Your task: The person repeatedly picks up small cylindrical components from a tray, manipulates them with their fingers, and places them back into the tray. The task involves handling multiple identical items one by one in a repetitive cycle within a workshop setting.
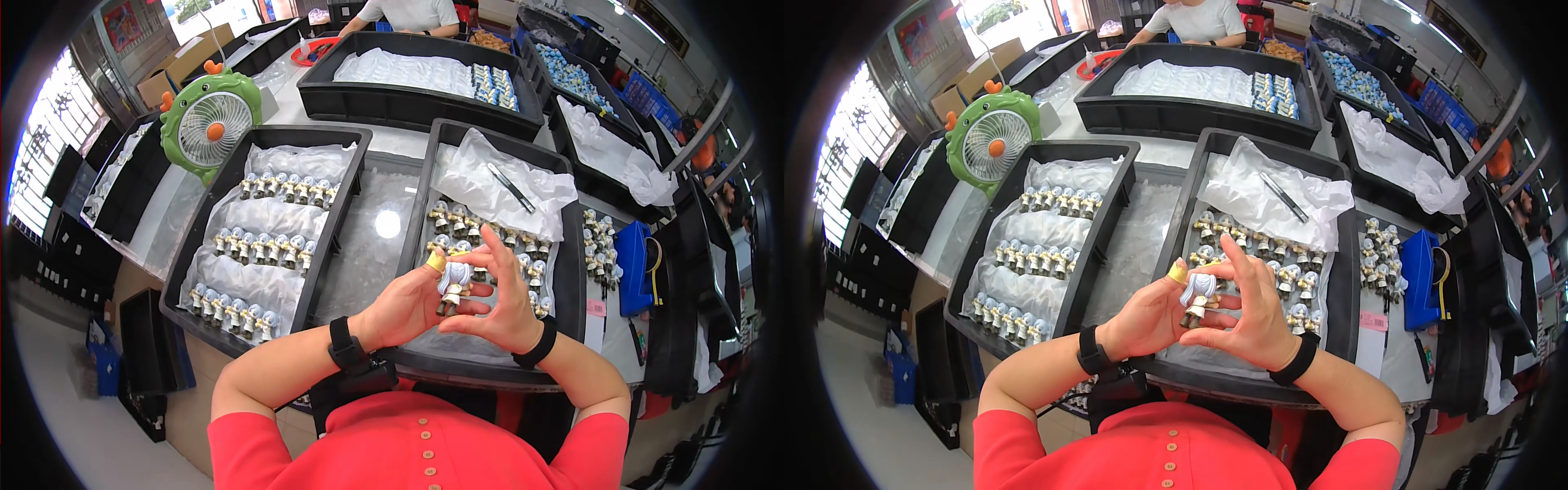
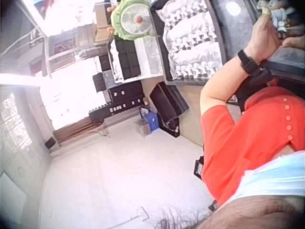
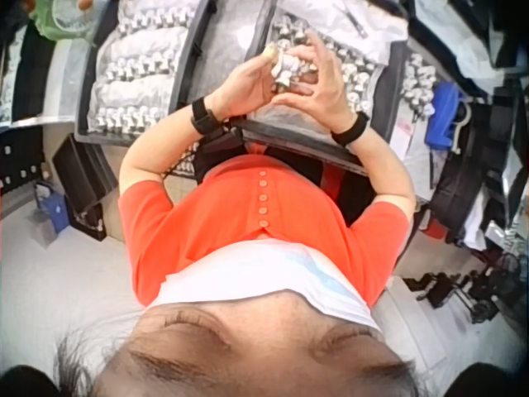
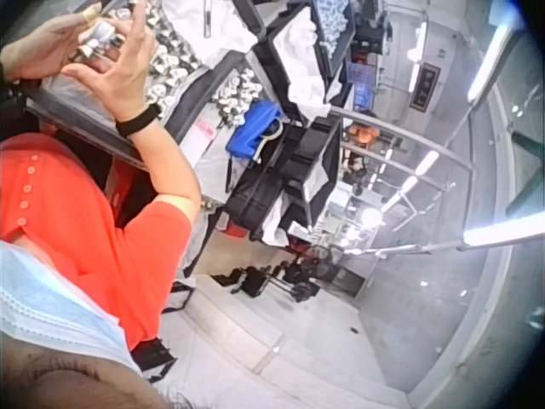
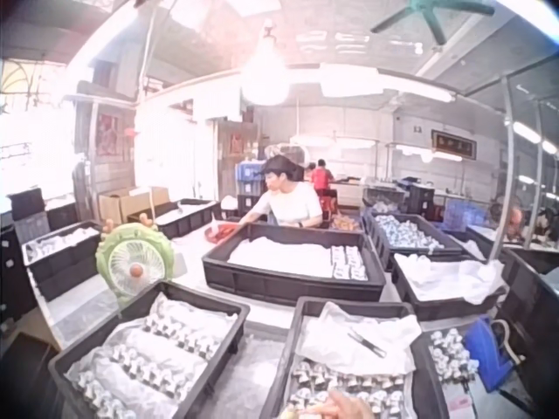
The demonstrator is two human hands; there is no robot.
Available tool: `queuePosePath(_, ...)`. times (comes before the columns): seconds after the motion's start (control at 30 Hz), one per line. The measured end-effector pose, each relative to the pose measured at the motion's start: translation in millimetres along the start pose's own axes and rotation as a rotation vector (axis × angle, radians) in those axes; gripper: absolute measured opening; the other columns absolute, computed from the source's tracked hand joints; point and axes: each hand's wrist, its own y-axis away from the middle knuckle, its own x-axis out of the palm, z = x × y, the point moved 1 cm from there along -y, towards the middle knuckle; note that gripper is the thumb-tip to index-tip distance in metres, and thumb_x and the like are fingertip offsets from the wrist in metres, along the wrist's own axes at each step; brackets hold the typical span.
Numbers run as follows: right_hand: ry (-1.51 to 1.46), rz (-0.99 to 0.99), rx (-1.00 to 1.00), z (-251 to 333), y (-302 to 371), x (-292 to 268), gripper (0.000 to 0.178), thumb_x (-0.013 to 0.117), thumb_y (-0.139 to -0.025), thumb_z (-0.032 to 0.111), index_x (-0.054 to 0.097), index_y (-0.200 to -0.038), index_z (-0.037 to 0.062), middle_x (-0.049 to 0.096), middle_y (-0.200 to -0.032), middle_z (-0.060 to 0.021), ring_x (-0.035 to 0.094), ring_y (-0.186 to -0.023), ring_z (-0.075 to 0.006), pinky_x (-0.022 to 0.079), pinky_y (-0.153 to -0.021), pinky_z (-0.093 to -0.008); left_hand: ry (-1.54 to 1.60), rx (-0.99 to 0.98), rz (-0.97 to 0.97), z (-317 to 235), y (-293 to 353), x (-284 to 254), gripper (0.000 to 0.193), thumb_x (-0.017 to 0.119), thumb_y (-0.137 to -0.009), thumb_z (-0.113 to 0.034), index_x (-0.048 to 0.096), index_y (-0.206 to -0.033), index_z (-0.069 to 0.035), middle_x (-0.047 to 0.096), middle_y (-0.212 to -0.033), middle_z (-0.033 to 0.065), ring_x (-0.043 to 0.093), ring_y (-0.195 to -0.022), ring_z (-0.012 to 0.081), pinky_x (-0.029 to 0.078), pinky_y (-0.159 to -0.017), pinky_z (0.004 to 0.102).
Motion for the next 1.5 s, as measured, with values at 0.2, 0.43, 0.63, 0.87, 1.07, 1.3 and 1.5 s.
queuePosePath(0.2,-0.058,0.014,0.011,-8.7,2.8,-1.8,0.114,0.088,-0.056,0.034,0.023,-0.143,0.0038,0.059,-0.119,-0.0099,0.047,-0.109,-0.0243,0.043,-0.093,-0.0359,-0.042,0.042,0.004,0.2,-2.8,1.3,0.052,0.027,-0.1,-0.044,0.034,-0.136,-0.008,0.05,-0.126,0.017,0.058,-0.106,0.0287,0.049,-0.087,0.0397)
queuePosePath(0.43,0.043,0.043,-0.011,-10.8,0.5,-8.0,0.104,0.087,-0.058,0.032,0.03,-0.14,0.0029,0.056,-0.122,-0.0126,0.048,-0.115,-0.0263,0.038,-0.098,-0.0371,-0.154,0.14,-0.019,-12.2,3.1,-0.2,0.047,0.045,-0.098,-0.032,0.035,-0.138,-0.009,0.053,-0.115,0.0074,0.059,-0.101,0.0192,0.049,-0.086,0.0366)
queuePosePath(0.63,-0.045,-0.013,0.115,-5.6,1.8,-9.2,0.089,0.08,-0.068,0.031,0.034,-0.138,0.0029,0.055,-0.119,-0.0119,0.052,-0.112,-0.024,0.038,-0.095,-0.037,-0.305,0.331,-0.287,-93.4,50.8,21.6,0.039,0.055,-0.09,-0.01,0.044,-0.127,-0.011,0.055,-0.1,0.001,0.061,-0.095,0.0182,0.048,-0.088,0.035)
queuePosePath(0.87,-0.031,-0.062,0.162,-9.5,4.0,-10.9,0.08,0.073,-0.074,0.034,0.036,-0.138,0.0036,0.057,-0.118,-0.0114,0.052,-0.11,-0.0218,0.036,-0.093,-0.0344,-1.528,-0.012,-0.629,-142.9,138.4,11.3,0.038,0.064,-0.079,-0.008,0.059,-0.116,-0.006,0.062,-0.081,0.0019,0.056,-0.072,0.0062,0.047,-0.066,0.0243)
queuePosePath(1.07,-0.019,-0.036,0.182,-7.9,1.7,-7.5,0.07,0.071,-0.076,0.024,0.041,-0.136,0.0047,0.057,-0.117,-0.0105,0.052,-0.107,-0.0203,0.036,-0.091,-0.0329,-1.92,-0.453,-0.593,-113.2,157.5,-17.5,0.048,0.071,-0.064,-0.016,0.062,-0.109,-0.003,0.065,-0.093,0.0206,0.062,-0.089,0.0364,0.049,-0.077,0.0414)
queuePosePath(1.3,0.032,-0.049,0.217,-6.3,0.2,-9.7,0.059,0.069,-0.076,0.013,0.047,-0.13,0.0041,0.059,-0.114,-0.01,0.053,-0.105,-0.0191,0.037,-0.089,-0.031,-2.014,-0.832,-0.335,-104.1,146.1,-30.8,0.044,0.075,-0.064,-0.016,0.061,-0.102,0.002,0.065,-0.088,0.0191,0.063,-0.082,0.0355,0.049,-0.071,0.0411)
queuePosePath(1.5,0.028,-0.047,0.224,-10.0,-0.5,-7.1,0.055,0.068,-0.076,0.011,0.05,-0.127,0.0037,0.059,-0.114,-0.0098,0.055,-0.103,-0.0188,0.038,-0.087,-0.0305,-2.112,-0.795,-0.217,-80.6,152.2,-62.1,0.033,0.076,-0.064,-0.014,0.063,-0.09,0.003,0.065,-0.082,0.0197,0.063,-0.085,0.0367,0.05,-0.073,0.0416)
